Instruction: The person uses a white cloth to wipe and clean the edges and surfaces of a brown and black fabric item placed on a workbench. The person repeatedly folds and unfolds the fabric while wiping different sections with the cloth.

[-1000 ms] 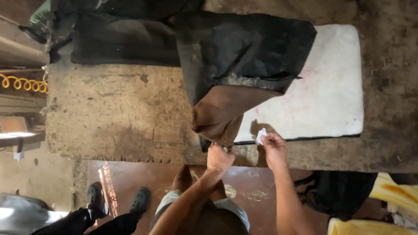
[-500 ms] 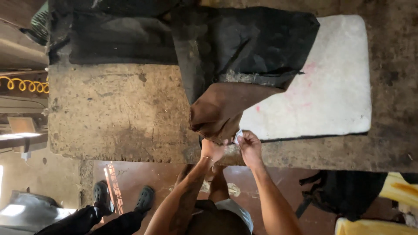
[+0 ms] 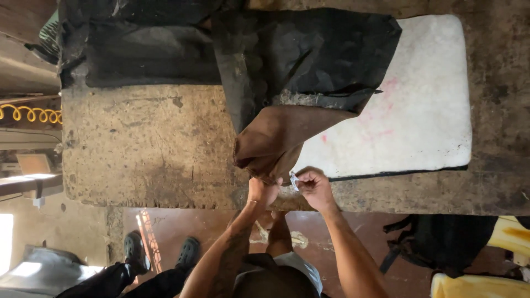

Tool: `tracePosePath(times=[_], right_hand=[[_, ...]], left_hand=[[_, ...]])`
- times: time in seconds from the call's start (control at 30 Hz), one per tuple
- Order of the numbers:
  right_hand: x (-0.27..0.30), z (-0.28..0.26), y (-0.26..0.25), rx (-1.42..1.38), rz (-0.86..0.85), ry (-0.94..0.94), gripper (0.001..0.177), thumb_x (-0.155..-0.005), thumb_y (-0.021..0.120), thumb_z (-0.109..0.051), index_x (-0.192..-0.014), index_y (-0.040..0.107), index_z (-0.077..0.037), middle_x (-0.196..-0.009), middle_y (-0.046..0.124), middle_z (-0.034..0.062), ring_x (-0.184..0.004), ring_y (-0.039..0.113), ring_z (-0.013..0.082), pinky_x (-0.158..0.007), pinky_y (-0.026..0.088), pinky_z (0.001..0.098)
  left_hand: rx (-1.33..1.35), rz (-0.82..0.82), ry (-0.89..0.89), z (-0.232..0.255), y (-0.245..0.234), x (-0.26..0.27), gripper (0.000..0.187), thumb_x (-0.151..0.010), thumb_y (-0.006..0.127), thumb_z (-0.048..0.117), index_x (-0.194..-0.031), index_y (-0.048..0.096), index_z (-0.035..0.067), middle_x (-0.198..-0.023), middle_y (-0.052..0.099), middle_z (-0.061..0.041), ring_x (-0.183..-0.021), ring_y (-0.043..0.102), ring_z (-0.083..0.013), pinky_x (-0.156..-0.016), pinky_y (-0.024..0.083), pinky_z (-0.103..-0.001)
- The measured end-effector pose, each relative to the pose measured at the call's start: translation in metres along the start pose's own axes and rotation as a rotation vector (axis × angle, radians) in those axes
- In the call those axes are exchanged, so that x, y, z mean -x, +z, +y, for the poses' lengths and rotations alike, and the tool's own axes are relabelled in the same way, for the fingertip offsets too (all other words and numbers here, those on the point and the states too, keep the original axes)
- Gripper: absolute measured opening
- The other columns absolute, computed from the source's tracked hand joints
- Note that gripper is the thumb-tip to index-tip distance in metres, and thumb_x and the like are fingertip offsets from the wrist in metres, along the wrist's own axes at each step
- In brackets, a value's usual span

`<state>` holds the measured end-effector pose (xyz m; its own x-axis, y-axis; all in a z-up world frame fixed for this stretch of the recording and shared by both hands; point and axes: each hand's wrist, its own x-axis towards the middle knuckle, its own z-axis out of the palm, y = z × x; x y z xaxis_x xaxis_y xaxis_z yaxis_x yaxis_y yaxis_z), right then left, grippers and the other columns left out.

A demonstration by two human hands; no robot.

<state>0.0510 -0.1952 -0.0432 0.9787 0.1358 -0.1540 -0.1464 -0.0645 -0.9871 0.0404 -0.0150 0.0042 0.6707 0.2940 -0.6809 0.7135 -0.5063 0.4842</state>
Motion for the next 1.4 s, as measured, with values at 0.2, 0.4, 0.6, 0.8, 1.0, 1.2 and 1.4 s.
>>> tracePosePath(times=[0.2,0.4,0.6,0.8,1.0,1.2,1.4], right_hand=[[-0.003,-0.017,0.004,0.069,0.022,0.038,0.013,-0.076,0.082,0.006,-0.085,0.076,-0.001,-0.071,0.062,0.0142,-0.070,0.065,0.0166,-0.064,0.057,0.0337],[0.000,-0.018,0.007,0.164,0.069,0.055,0.010,-0.076,0.083,0.002,-0.084,0.079,-0.002,-0.072,0.067,0.0178,-0.069,0.070,0.0238,-0.065,0.059,0.0354],[-0.005,-0.016,0.003,0.275,0.008,0.041,0.013,-0.071,0.086,-0.002,-0.080,0.081,-0.009,-0.073,0.072,0.0129,-0.073,0.076,0.0268,-0.063,0.059,0.0360],[-0.005,-0.009,-0.002,0.296,-0.041,0.068,0.012,-0.072,0.086,-0.007,-0.081,0.081,-0.012,-0.076,0.077,0.0102,-0.077,0.076,0.0226,-0.070,0.059,0.0359],[-0.005,0.009,-0.006,0.344,-0.182,0.137,0.014,-0.071,0.082,-0.004,-0.082,0.081,-0.014,-0.079,0.079,0.0115,-0.083,0.077,0.0261,-0.077,0.059,0.0409],[-0.006,0.008,-0.003,0.285,-0.119,0.217,0.010,-0.076,0.083,-0.008,-0.086,0.081,-0.011,-0.083,0.078,0.0136,-0.085,0.076,0.0266,-0.081,0.058,0.0399],[-0.007,-0.007,0.002,0.257,-0.137,0.295,0.010,-0.078,0.084,-0.010,-0.088,0.082,-0.013,-0.084,0.079,0.0113,-0.087,0.075,0.0214,-0.083,0.057,0.0380]], left_hand=[[0.064,-0.003,-0.015,-0.003,-0.004,-0.004,0.029,-0.083,0.074,0.037,-0.085,0.079,0.009,-0.085,0.078,-0.012,-0.100,0.073,-0.0354,-0.083,0.054,-0.057],[0.006,-0.142,-0.009,-0.012,-0.007,-0.019,0.037,-0.086,0.076,0.044,-0.090,0.077,0.008,-0.079,0.079,-0.009,-0.091,0.078,-0.0295,-0.086,0.059,-0.045],[0.648,-0.189,-0.023,-0.060,0.029,-0.048,0.040,-0.080,0.086,0.008,-0.110,0.067,-0.011,-0.082,0.074,-0.028,-0.076,0.077,-0.0327,-0.074,0.062,-0.044],[0.662,-0.229,0.011,-0.027,-0.001,-0.025,0.027,-0.084,0.083,0.012,-0.100,0.072,-0.008,-0.081,0.076,-0.026,-0.076,0.078,-0.0317,-0.077,0.062,-0.044],[0.807,-0.129,0.014,-0.019,-0.016,0.000,0.028,-0.075,0.087,0.011,-0.097,0.076,-0.004,-0.081,0.076,-0.025,-0.073,0.078,-0.0335,-0.078,0.061,-0.045],[1.087,-0.185,0.070,-0.071,0.014,-0.038,0.055,-0.074,0.092,0.007,-0.124,0.070,-0.004,-0.113,0.071,-0.030,-0.092,0.072,-0.0426,-0.083,0.060,-0.061],[1.129,-0.178,0.097,-0.023,-0.019,-0.002,0.057,-0.075,0.089,0.002,-0.126,0.066,-0.008,-0.112,0.071,-0.030,-0.088,0.072,-0.0416,-0.079,0.062,-0.060]])
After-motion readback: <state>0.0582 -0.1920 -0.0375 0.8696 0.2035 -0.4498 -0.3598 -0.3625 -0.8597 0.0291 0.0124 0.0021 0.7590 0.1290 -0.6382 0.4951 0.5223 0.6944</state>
